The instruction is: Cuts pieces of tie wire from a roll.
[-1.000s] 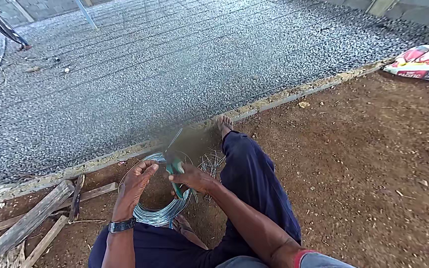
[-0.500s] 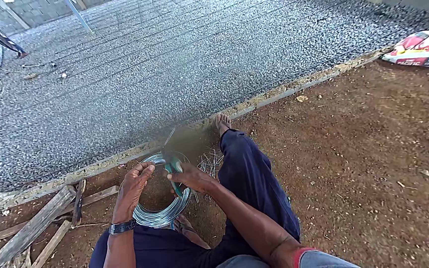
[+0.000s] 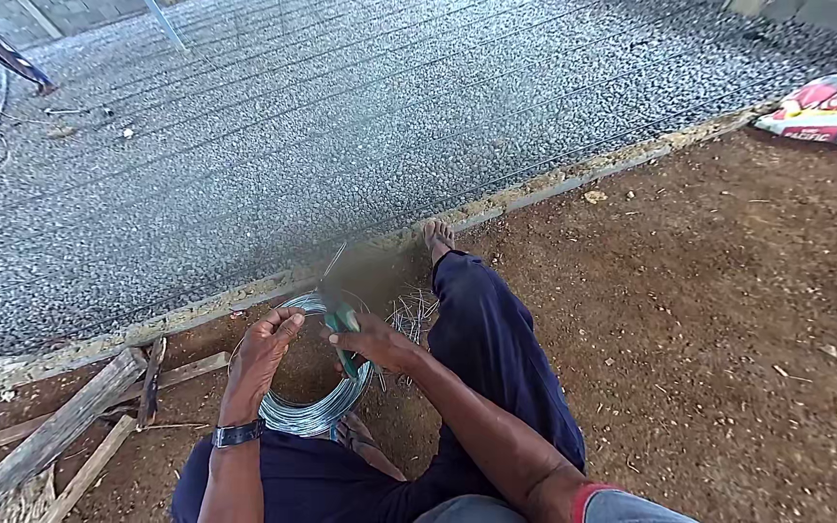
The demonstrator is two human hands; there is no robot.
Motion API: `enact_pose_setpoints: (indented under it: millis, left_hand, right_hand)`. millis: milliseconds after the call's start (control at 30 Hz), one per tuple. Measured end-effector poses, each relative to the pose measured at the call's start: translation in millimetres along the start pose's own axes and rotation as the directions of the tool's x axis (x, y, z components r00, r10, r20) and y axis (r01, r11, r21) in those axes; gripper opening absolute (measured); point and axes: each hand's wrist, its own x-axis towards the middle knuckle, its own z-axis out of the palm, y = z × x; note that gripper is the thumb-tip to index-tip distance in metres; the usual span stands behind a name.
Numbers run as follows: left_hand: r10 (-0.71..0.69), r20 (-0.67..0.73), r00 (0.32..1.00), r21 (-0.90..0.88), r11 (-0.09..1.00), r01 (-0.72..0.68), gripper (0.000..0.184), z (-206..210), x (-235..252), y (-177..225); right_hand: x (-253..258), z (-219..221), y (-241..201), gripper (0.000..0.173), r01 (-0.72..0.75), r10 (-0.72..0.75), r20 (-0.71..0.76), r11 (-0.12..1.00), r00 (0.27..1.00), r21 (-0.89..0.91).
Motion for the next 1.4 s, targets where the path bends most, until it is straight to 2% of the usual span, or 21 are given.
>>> enact_pose_setpoints:
  millis: [467, 667, 800, 933, 1100, 1400]
  left_hand:
    - [-0.02, 0.066, 0.998, 0.012, 1.0, 0.02, 0.025, 12, -3, 6]
    - [0.002, -0.039, 0.999, 0.022, 1.0, -0.001, 0.025, 1, -4, 6]
    - [0.009, -0.125, 0.992, -0.001, 1.0, -0.009, 0.022, -8, -7, 9]
    - [0.003, -0.171, 0.985, 0.049, 0.999, 0.006, 0.024, -15, -9, 3]
    - [-0.023, -0.147, 0.989, 0.096, 0.995, 0.037, 0.025, -16, -42, 13]
    - [0.031, -0.07, 0.997, 0.104, 0.994, -0.024, 0.023, -12, -53, 10]
  right_hand:
    - [5, 3, 6, 0.035, -0.004, 0.001, -0.024, 0.994, 1.0, -0.109]
    - [3, 2, 1, 0.033, 0.005, -0.01, -0.045, 0.994, 0.999, -0.109]
    - [2, 0, -4, 0.032, -0.001, -0.014, -0.116, 0.992, 0.993, -0.126]
    - [3, -3, -5, 0.034, -0.073, 0.001, -0.221, 0.945, 0.975, -0.318]
    - [8, -8, 7, 0.035, -0.095, -0.035, -0.223, 0.832, 0.974, -0.547]
    - [6, -5, 11, 0.036, -0.076, -0.125, -0.224, 0.693, 0.966, -0.717]
